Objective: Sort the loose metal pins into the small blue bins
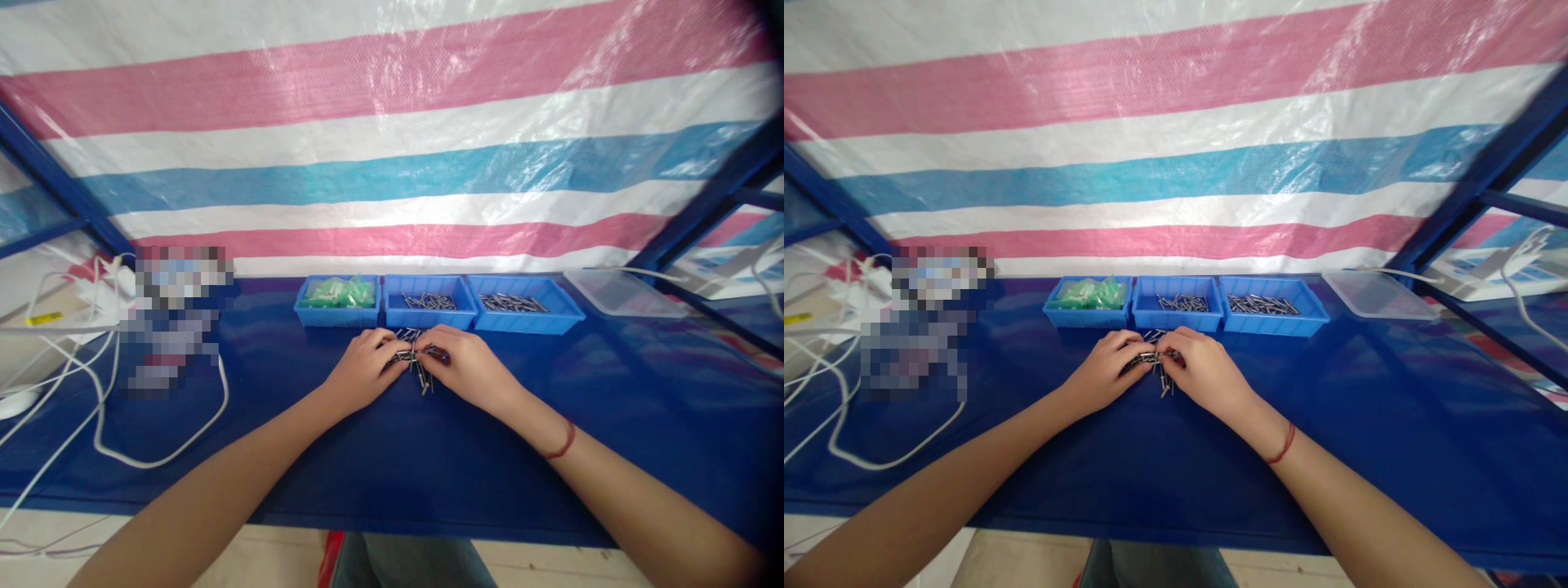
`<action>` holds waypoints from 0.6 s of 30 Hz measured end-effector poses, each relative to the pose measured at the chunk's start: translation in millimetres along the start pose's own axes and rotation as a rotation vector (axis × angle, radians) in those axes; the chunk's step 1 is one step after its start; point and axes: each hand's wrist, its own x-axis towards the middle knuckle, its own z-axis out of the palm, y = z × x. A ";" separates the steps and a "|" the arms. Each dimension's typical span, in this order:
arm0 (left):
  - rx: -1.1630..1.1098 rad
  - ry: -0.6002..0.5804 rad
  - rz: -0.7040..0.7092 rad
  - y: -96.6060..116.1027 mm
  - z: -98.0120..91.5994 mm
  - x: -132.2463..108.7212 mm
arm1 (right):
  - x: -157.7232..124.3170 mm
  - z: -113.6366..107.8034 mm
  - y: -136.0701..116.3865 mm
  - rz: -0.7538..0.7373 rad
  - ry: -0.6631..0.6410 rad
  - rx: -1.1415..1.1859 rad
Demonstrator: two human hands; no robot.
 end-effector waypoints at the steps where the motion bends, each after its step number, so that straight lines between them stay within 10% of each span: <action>1: -0.007 0.007 0.002 -0.5 0.2 0.3 | -0.1 -0.3 0.3 0.003 0.005 -0.001; 18: -0.101 0.101 -0.025 2.4 -3.0 1.6 | -0.4 -5.4 -13.4 -0.050 0.227 0.103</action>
